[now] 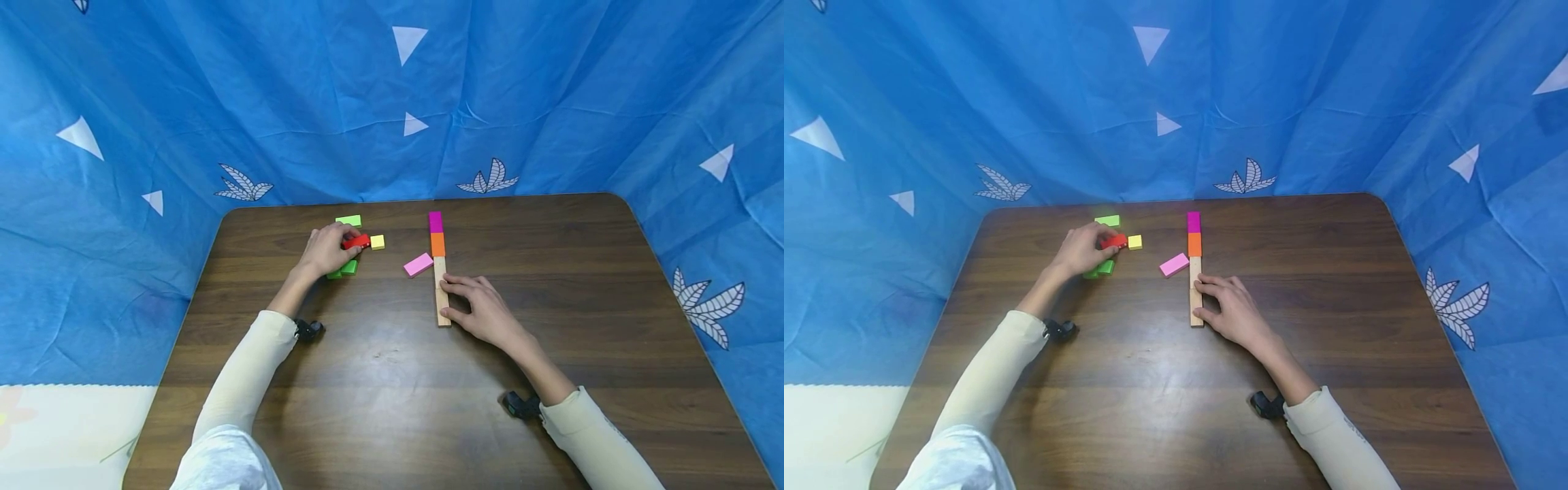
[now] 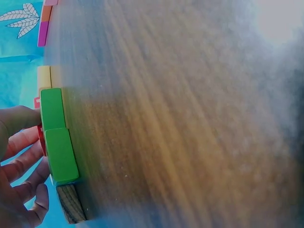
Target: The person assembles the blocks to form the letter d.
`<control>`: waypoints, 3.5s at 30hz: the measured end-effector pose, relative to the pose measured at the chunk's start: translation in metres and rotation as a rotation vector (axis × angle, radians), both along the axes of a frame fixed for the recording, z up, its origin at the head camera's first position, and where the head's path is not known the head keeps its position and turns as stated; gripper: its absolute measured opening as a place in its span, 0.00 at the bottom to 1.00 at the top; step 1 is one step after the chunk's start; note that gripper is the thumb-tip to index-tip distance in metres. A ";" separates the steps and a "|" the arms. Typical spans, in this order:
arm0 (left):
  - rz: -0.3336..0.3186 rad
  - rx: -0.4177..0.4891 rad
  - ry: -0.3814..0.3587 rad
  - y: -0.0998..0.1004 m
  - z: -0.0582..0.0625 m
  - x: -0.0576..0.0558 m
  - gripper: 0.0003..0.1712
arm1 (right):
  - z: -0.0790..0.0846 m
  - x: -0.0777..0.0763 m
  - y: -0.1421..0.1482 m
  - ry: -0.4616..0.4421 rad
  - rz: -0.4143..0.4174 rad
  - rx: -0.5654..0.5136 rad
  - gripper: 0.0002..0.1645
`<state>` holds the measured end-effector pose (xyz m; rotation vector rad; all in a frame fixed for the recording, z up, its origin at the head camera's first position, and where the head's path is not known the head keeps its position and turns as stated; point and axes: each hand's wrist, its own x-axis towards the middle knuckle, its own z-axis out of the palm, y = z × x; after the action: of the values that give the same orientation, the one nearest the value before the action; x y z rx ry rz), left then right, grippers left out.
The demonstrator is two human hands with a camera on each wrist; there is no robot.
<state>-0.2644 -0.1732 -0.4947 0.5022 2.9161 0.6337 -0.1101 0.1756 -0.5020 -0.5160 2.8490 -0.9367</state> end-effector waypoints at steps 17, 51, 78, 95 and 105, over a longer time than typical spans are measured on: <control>-0.005 0.034 0.028 -0.001 0.005 0.008 0.21 | 0.000 0.001 0.001 -0.003 -0.002 -0.006 0.36; -0.022 0.115 0.081 0.010 0.011 0.049 0.20 | 0.000 -0.001 0.001 -0.012 0.008 0.001 0.37; -0.080 0.136 0.045 0.029 0.003 0.075 0.20 | -0.001 0.000 0.002 -0.013 0.003 -0.012 0.36; -0.129 0.080 0.016 0.044 0.000 0.077 0.21 | -0.001 0.000 0.002 -0.016 0.006 -0.008 0.36; -0.151 0.102 0.000 0.043 -0.003 0.076 0.24 | -0.001 0.000 0.001 -0.020 0.003 -0.008 0.36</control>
<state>-0.1880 -0.1299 -0.4976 0.7253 2.8215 0.7634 -0.1103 0.1769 -0.5028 -0.5090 2.8266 -0.9483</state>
